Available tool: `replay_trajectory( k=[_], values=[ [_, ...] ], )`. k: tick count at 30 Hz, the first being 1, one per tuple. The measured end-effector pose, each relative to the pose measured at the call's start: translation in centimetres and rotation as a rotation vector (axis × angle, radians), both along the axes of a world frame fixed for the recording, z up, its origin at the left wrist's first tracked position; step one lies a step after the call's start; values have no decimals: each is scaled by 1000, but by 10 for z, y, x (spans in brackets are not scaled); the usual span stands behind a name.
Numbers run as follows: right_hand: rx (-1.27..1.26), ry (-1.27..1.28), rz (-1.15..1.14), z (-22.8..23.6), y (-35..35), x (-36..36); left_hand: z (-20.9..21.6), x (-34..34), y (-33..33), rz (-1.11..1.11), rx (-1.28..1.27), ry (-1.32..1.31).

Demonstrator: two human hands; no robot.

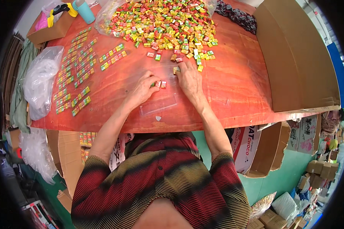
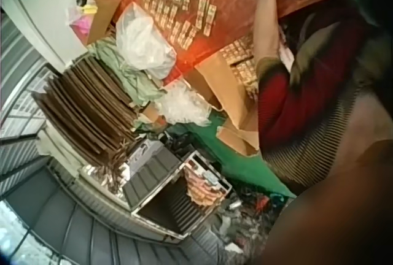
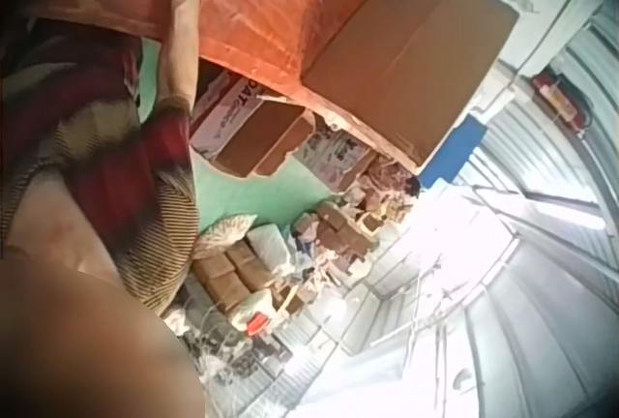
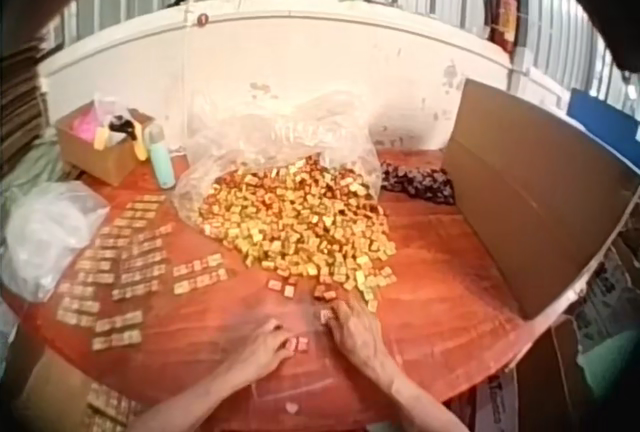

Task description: Sorting small rectangular items into rows on a table and then packing them into cardboard boxes.

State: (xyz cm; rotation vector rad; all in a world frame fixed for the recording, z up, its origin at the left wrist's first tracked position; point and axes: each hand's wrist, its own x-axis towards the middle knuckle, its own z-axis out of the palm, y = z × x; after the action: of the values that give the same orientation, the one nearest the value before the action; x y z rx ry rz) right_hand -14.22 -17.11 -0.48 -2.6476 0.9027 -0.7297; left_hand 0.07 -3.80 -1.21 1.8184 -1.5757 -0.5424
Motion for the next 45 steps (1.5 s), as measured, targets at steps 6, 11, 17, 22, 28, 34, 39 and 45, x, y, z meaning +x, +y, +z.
replay_trajectory(
  k=[6, 11, 17, 22, 28, 34, 39, 45],
  values=[
    [259, -23, 112, 10, 38, 2, 3, 0, 3, 109, 29, -60],
    [249, -53, 107, 6, 43, 6, 16, -1, 8, 151, 111, -58],
    [109, 28, 157, -7, 54, 24, 9, 13, 9, 152, 112, -40],
    [190, 111, 120, 10, 53, 11, 16, 14, 14, 135, 130, 8],
    [171, 125, 227, -4, 44, 4, 4, 3, 6, 108, 50, 11],
    [274, 0, 226, -5, 48, -4, -6, -7, 0, 76, -33, -19],
    [83, 47, -124, -5, 25, -27, 6, -16, -4, 66, -67, -100],
    [38, 165, -195, -9, 24, -29, -2, -23, -12, 65, -84, -192]
  ],
)
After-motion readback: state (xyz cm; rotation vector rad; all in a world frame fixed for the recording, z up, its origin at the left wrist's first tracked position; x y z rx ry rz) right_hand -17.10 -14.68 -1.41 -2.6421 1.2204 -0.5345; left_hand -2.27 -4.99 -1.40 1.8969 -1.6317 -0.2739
